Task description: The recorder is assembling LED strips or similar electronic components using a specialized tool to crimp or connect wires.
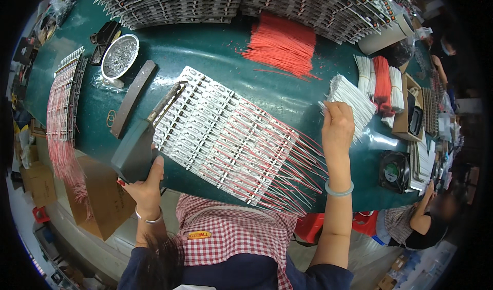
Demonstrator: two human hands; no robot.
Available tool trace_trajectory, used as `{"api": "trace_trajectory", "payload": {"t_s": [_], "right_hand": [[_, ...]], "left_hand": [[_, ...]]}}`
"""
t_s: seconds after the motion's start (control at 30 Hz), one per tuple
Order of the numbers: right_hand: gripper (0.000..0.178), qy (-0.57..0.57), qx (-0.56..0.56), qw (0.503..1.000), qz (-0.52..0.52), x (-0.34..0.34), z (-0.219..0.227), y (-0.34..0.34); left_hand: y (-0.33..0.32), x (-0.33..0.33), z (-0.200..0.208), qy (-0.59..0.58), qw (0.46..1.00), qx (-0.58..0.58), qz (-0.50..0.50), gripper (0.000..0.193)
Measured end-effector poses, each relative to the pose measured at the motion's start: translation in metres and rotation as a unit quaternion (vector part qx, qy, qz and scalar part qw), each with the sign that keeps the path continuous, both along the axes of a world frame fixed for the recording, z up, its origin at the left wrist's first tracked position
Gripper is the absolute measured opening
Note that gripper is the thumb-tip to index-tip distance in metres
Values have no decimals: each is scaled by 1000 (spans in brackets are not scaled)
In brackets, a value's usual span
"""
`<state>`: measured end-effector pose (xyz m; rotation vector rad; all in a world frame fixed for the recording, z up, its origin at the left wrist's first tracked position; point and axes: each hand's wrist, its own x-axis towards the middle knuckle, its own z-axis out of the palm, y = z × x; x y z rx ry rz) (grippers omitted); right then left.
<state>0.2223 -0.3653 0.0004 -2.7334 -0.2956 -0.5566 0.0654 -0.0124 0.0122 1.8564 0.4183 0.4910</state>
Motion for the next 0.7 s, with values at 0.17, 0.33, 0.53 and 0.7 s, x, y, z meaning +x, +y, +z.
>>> {"api": "trace_trajectory", "payload": {"t_s": [0.17, 0.33, 0.53, 0.7], "right_hand": [[22, -13, 66, 992, 108, 10, 10, 65], [12, 0, 79, 974, 213, 17, 4, 154], [13, 4, -22, 981, 192, 18, -14, 179], [15, -1, -23, 980, 198, 13, -14, 183]], "left_hand": [[-13, 9, 12, 28, 992, -118, 41, 27], [-13, 13, 4, 36, 989, -140, 9, 29], [-15, 25, 3, 13, 993, -119, -17, 20], [-13, 26, -5, 27, 999, 32, -30, 13]]}}
